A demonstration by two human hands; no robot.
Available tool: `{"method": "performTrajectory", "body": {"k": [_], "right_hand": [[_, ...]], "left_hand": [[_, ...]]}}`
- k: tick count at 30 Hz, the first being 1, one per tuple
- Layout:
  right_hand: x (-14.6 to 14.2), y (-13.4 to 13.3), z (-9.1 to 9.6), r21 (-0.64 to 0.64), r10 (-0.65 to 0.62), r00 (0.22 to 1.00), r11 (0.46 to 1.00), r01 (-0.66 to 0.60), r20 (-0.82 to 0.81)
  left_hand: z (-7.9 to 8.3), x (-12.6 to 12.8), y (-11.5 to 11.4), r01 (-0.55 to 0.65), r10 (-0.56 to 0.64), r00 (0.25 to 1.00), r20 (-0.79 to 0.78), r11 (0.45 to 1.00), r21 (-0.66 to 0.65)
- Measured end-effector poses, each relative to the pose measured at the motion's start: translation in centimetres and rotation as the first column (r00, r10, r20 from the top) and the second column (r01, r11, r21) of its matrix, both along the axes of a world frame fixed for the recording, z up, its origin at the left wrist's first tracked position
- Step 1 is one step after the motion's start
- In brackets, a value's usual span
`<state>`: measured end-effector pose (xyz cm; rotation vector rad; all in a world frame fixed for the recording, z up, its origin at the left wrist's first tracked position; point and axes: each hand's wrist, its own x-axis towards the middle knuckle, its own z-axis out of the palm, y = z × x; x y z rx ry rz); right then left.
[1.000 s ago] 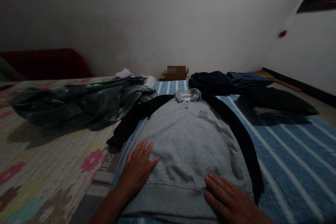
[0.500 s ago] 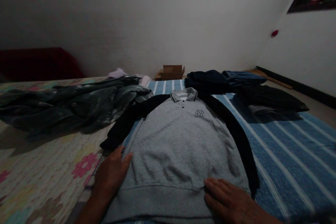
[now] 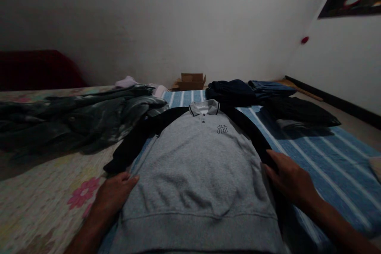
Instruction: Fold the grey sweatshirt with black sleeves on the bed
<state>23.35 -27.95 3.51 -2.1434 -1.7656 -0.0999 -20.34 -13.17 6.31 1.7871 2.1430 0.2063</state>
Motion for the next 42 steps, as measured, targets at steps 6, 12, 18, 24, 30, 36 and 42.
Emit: {"method": "performTrajectory", "body": {"k": [6, 12, 18, 24, 30, 36, 42], "right_hand": [[2.3, 2.0, -0.7, -0.251, -0.257, 0.943, 0.947, 0.202, -0.213], [3.9, 2.7, 1.0, -0.252, -0.257, 0.912, 0.951, 0.180, -0.320], [8.5, 2.2, 5.8, -0.156, -0.416, 0.904, 0.891, 0.427, 0.099], [8.0, 1.8, 4.4, -0.118, -0.312, 0.942, 0.938, 0.327, 0.127], [3.7, 2.7, -0.3, -0.407, -0.222, 0.883, 0.913, 0.039, -0.413], [1.9, 4.0, -0.8, -0.468, -0.386, 0.632, 0.883, 0.040, -0.672], [0.8, 4.9, -0.8, -0.439, -0.398, 0.584, 0.895, 0.078, -0.708]], "left_hand": [[-0.6, -0.5, 1.1, 0.028, -0.028, 1.000, -0.010, 1.000, 0.008], [-0.7, -0.6, 0.9, 0.026, -0.026, 1.000, 0.006, 0.999, 0.025], [0.0, 0.5, -0.3, 0.024, -0.024, 1.000, -0.005, 0.999, 0.032], [0.2, 0.8, -1.0, 0.031, -0.029, 0.999, -0.021, 0.998, 0.055], [0.7, 1.1, -0.2, -0.009, 0.006, 0.995, 0.095, 1.000, 0.027], [0.7, 1.6, 1.7, 0.021, -0.021, 0.999, 0.031, 1.000, 0.014], [0.8, 1.6, 2.1, 0.002, -0.002, 1.000, 0.003, 0.999, 0.049]]}}
